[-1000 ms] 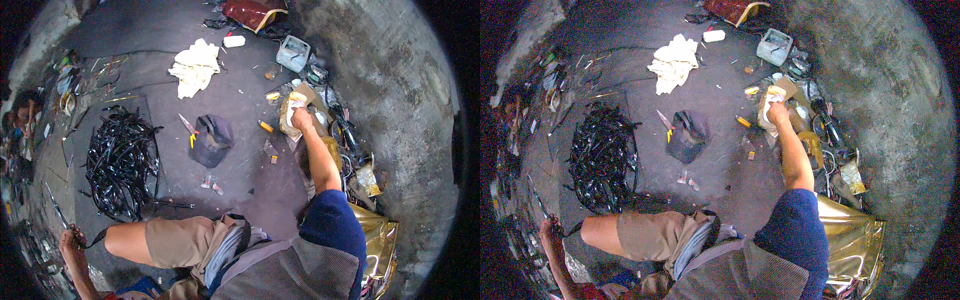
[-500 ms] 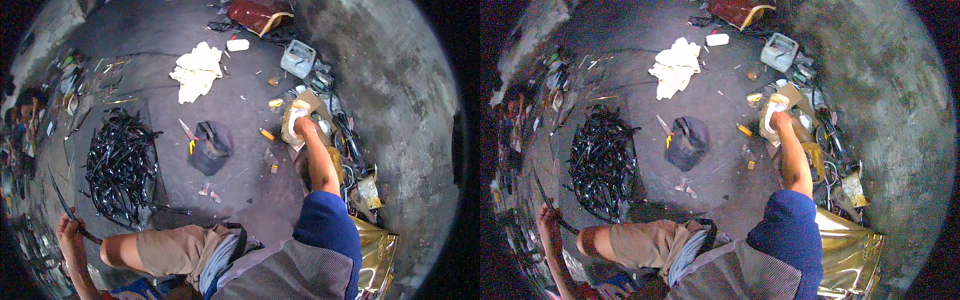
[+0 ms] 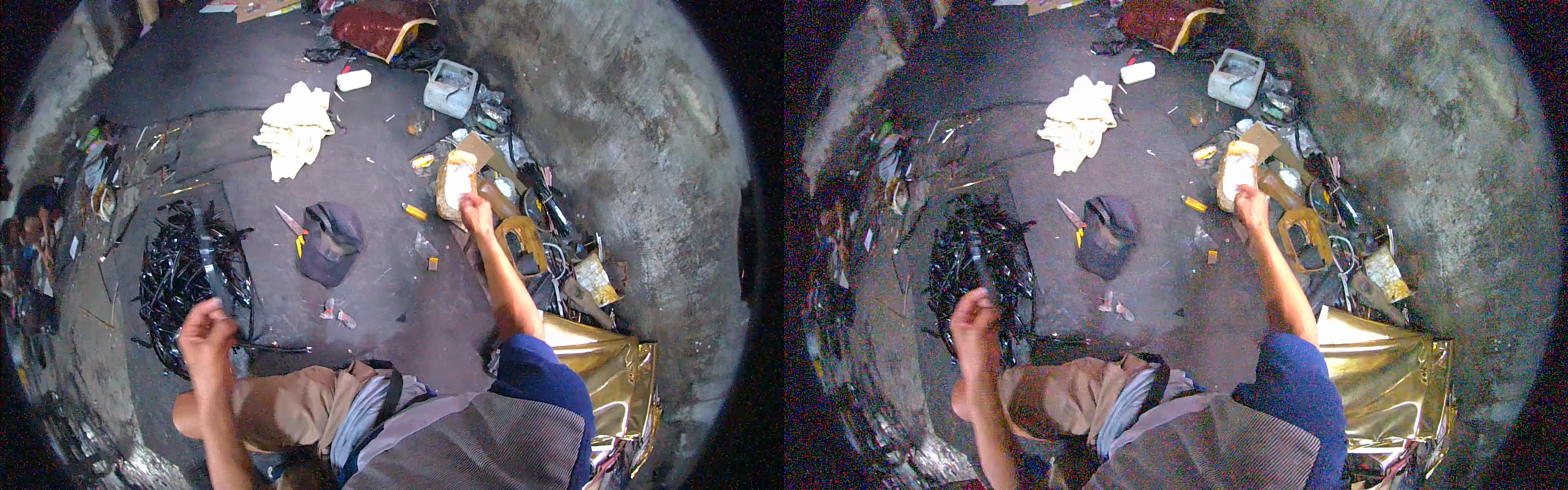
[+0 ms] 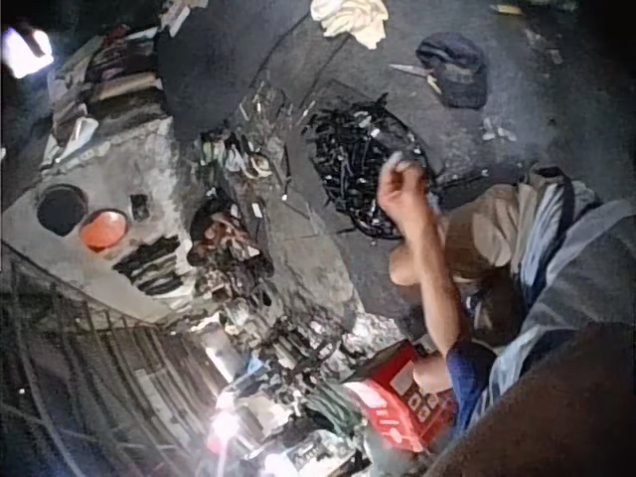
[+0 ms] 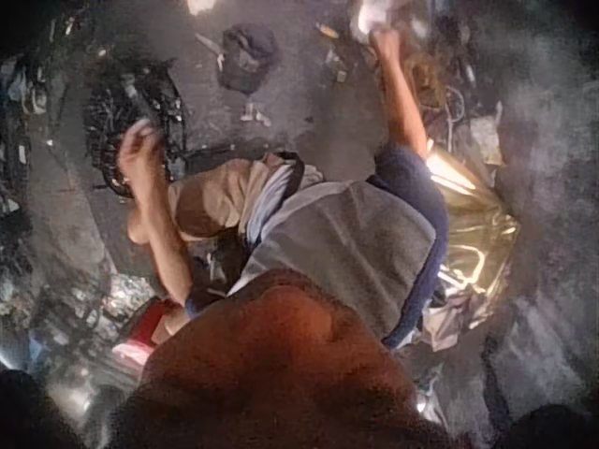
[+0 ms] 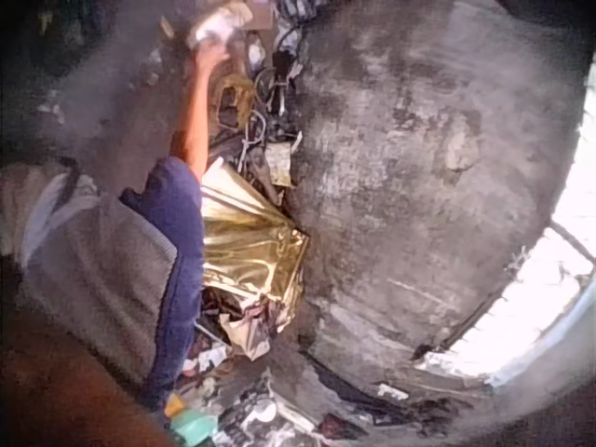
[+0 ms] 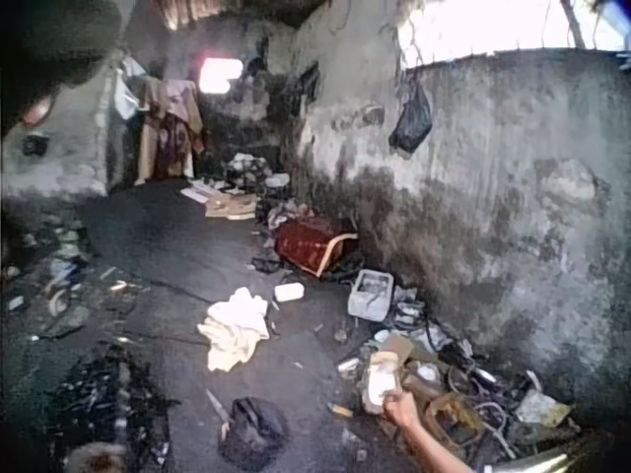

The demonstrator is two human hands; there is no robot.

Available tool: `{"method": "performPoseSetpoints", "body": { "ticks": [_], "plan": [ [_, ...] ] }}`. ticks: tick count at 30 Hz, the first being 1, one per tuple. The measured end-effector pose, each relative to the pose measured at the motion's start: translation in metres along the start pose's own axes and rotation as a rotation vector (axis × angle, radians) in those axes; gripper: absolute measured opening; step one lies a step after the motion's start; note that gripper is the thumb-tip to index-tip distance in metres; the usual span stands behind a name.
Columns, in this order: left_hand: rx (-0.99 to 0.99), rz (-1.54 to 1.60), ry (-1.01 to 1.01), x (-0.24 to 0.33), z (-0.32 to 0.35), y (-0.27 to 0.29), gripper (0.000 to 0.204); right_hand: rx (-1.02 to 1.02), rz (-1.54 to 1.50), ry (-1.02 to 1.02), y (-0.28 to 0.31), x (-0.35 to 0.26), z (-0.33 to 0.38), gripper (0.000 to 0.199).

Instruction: The person sits on the floor and uses a knife to strip the black outer sheath from a bundle of cables. After stripping several pieces, the person uses a small cylindrical object to rub or clean the stripped cable ends.

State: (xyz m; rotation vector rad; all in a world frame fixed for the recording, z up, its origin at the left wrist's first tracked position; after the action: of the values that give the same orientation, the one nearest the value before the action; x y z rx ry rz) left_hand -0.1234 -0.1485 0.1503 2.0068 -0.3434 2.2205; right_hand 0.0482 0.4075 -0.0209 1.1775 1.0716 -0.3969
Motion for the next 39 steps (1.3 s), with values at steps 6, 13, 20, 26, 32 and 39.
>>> {"method": "performPoseSetpoints", "body": {
  "ticks": [6, 13, 20, 26, 32, 39],
  "plan": [
    [-0.094, 0.111, 0.028, -0.066, 0.015, -0.065, 0.045, -0.437, -0.859, -0.504, -0.042, -0.098, 0.123, 0.034],
    [-0.166, 0.221, -0.009, -0.114, 0.035, -0.085, 0.047, -0.815, -0.626, -0.034, -0.064, -0.189, 0.220, 0.042],
    [-0.148, 0.200, -0.008, -0.108, 0.041, -0.084, 0.048, -0.737, -0.342, 0.626, -0.070, -0.238, 0.260, 0.046],
    [-0.141, 0.342, 0.049, -0.104, 0.045, -0.079, 0.049, -0.618, -0.002, 0.905, -0.076, -0.235, 0.280, 0.049],
    [-0.288, 0.390, 0.048, -0.102, 0.044, -0.083, 0.060, -0.530, 0.115, 0.961, -0.081, -0.246, 0.275, 0.052],
    [-0.356, 0.364, 0.045, -0.091, 0.046, -0.078, 0.081, -0.518, 0.189, 1.005, -0.086, -0.247, 0.275, 0.051]
  ]
}}
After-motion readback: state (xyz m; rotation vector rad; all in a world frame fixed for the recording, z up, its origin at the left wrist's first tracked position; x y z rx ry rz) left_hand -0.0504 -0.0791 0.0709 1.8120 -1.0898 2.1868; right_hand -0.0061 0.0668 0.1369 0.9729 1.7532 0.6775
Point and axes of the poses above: each hand's wrist, its own z-axis away from the middle knuckle, its own y-axis out of the back of the hand, x = y × z, the point moved 4 cm from there along -z, towards the middle knuckle, and after that the axes turned 1 degree about -y, right-handed, at the moved point
